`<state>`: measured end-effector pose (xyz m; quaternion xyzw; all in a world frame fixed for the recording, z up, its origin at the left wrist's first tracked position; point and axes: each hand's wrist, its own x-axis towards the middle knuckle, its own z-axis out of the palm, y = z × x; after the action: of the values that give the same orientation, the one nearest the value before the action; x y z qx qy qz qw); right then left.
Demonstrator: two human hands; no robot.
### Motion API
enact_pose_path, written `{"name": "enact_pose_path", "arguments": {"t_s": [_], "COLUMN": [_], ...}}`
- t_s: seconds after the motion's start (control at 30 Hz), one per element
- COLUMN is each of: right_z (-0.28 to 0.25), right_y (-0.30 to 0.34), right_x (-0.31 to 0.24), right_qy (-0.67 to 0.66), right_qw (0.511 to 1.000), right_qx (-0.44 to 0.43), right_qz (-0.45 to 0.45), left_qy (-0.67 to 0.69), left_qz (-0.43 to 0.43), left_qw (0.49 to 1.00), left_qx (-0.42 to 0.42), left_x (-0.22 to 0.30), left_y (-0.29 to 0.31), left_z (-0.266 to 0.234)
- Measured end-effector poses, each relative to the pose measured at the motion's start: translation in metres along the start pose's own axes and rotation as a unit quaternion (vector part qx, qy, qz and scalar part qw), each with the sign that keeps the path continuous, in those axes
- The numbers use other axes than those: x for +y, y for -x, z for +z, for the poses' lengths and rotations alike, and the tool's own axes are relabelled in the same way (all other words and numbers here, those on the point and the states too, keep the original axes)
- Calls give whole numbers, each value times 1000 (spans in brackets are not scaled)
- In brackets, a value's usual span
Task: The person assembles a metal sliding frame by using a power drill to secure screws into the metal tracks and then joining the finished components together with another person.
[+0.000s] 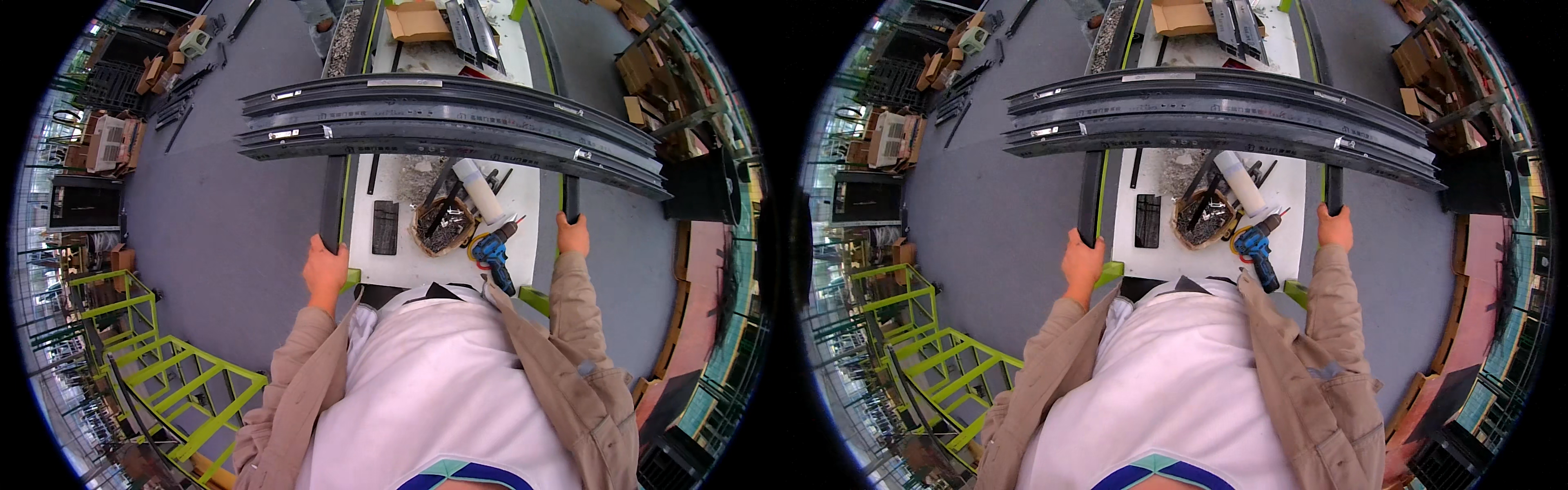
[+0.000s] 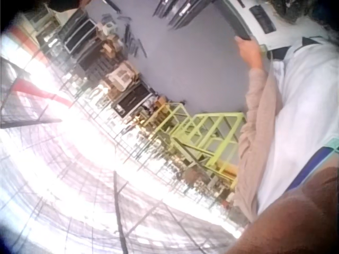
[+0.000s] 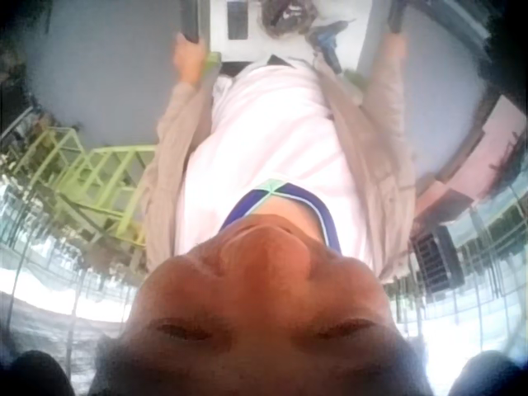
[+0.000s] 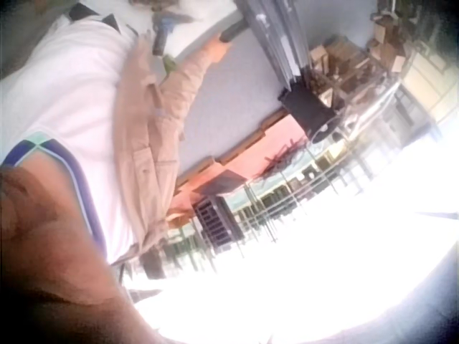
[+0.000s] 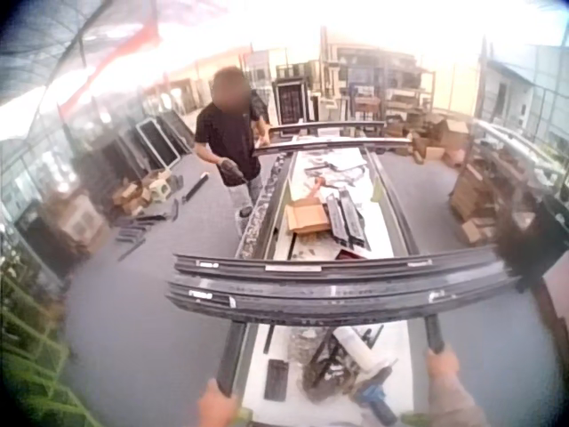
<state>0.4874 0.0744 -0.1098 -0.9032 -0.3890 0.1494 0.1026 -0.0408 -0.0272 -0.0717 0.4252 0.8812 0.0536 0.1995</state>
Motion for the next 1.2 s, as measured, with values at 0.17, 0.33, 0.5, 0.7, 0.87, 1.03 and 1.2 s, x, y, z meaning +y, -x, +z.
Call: {"name": "enact_pose_path", "arguments": {"t_s": [0.17, 0.33, 0.5, 0.7, 0.87, 1.03, 1.2], "right_z": [-3, 2, 1, 4, 5, -1, -4], "right_y": [3, -4, -3, -3, -7, 0, 2], "right_x": [-1, 4, 6, 7, 11, 8, 0], "right_qy": [-11, -17, -8, -12, -4, 0, -18], "right_qw": [1000, 1000, 1000, 1000, 1000, 1000, 1000], "right_qx": [13, -1, -2, 7, 11, 9, -1], "right_qz": [-15, -12, -17, -24, -25, -17, -8], "left_qy": [-1, 2, 4, 5, 19, 15, 12], "left_qz": [-3, -2, -8, 4, -3, 11, 18], "left_qw": [1000, 1000, 1000, 1000, 1000, 1000, 1000], "left_qx": [-5, -12, -13, -4, 2, 4, 15], "left_x": [4, 5, 4, 1, 5, 3, -1], "left_y": [-1, -1, 0, 0, 2, 2, -2], "left_z": [-2, -4, -3, -1, -4, -1, 3]}}
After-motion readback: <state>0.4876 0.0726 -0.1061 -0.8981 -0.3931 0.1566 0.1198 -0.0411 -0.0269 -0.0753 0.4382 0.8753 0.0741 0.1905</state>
